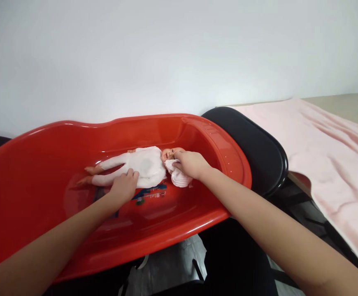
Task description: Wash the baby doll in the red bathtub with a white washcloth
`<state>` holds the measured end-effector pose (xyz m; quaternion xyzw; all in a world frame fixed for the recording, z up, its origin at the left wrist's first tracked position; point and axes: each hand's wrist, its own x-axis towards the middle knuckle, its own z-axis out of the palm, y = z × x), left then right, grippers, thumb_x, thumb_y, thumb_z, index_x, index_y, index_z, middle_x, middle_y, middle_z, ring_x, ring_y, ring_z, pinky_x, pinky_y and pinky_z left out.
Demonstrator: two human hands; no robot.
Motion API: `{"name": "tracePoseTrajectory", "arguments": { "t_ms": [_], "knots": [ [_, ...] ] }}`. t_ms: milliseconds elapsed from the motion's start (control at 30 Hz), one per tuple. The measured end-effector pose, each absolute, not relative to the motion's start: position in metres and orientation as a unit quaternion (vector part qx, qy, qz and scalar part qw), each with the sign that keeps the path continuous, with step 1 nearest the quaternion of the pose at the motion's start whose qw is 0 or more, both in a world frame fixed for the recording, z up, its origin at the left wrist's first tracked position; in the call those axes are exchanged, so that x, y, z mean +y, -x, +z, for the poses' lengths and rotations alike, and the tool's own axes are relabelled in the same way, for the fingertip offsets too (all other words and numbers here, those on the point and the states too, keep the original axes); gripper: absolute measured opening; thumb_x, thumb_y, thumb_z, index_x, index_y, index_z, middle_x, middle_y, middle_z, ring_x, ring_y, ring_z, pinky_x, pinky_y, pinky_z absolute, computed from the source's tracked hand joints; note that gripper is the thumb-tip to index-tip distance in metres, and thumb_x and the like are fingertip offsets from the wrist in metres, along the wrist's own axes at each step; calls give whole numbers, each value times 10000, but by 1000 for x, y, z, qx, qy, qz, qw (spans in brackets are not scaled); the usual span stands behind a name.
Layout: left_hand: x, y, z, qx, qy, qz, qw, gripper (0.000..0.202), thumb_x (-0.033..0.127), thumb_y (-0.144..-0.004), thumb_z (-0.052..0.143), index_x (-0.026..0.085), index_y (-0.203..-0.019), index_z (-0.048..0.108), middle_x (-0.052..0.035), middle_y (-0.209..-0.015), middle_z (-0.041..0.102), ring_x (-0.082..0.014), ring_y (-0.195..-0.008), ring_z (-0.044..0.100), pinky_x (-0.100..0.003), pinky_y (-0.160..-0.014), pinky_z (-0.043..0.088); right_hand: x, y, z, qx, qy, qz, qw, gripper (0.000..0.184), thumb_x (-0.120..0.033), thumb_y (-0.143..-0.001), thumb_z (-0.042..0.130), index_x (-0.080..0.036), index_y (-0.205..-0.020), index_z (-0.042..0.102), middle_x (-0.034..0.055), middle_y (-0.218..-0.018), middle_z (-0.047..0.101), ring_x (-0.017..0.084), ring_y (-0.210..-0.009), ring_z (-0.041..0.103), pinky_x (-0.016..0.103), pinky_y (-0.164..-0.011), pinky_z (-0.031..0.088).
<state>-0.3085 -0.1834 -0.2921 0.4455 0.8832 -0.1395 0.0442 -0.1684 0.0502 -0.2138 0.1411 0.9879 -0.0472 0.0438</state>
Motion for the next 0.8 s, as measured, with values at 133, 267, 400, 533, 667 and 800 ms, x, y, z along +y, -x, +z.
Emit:
{"name": "tracePoseTrajectory", "arguments": {
  "t_ms": [133, 267, 400, 533, 667, 800],
  "knots": [
    [-184, 306, -292, 881, -448, -146, 49, 392, 42, -939, 254, 126, -1196, 538, -171, -1149, 542, -311, -981, 650, -413, -771, 516, 50, 169, -214, 986, -145, -67, 50, 362, -446, -984, 522, -233, -1251, 641, 78, -1175, 718, 231, -988, 673, 272, -722, 412],
    [-183, 303, -291, 876, -455, -152, 54, 396, 29, -937, 270, 115, -1192, 561, -183, -1158, 550, -333, -980, 657, -440, -774, 521, 48, 170, -214, 981, -162, -83, 62, 368, -468, -971, 528, -231, -1220, 660, 82, -1145, 725, 239, -962, 673, 279, -698, 393],
    [-183, 303, -292, 876, -454, -149, 57, 400, 39, -949, 274, 112, -1204, 575, -188, -1169, 553, -346, -987, 661, -466, -788, 519, 46, 171, -214, 979, -168, -99, 65, 357, -459, -961, 549, -236, -1213, 668, 81, -1130, 728, 233, -942, 670, 273, -686, 379],
    [-183, 305, -295, 877, -455, -145, 57, 400, 43, -947, 285, 108, -1218, 573, -195, -1182, 552, -353, -994, 656, -469, -794, 515, 46, 171, -213, 975, -183, -114, 57, 355, -457, -955, 555, -228, -1196, 680, 80, -1086, 733, 233, -925, 669, 269, -673, 372],
    [-184, 306, -296, 877, -457, -144, 50, 400, 48, -951, 275, 103, -1211, 573, -188, -1177, 552, -354, -983, 657, -469, -790, 516, 45, 172, -213, 972, -193, -123, 54, 357, -450, -956, 554, -226, -1203, 683, 76, -1039, 737, 229, -891, 668, 268, -666, 367],
    [-184, 306, -296, 877, -454, -147, 57, 397, 50, -951, 271, 104, -1207, 571, -184, -1177, 548, -355, -990, 655, -473, -793, 518, 45, 173, -214, 969, -200, -135, 49, 348, -443, -952, 560, -212, -1176, 694, 81, -1029, 737, 219, -879, 664, 260, -663, 368]
  ]
}}
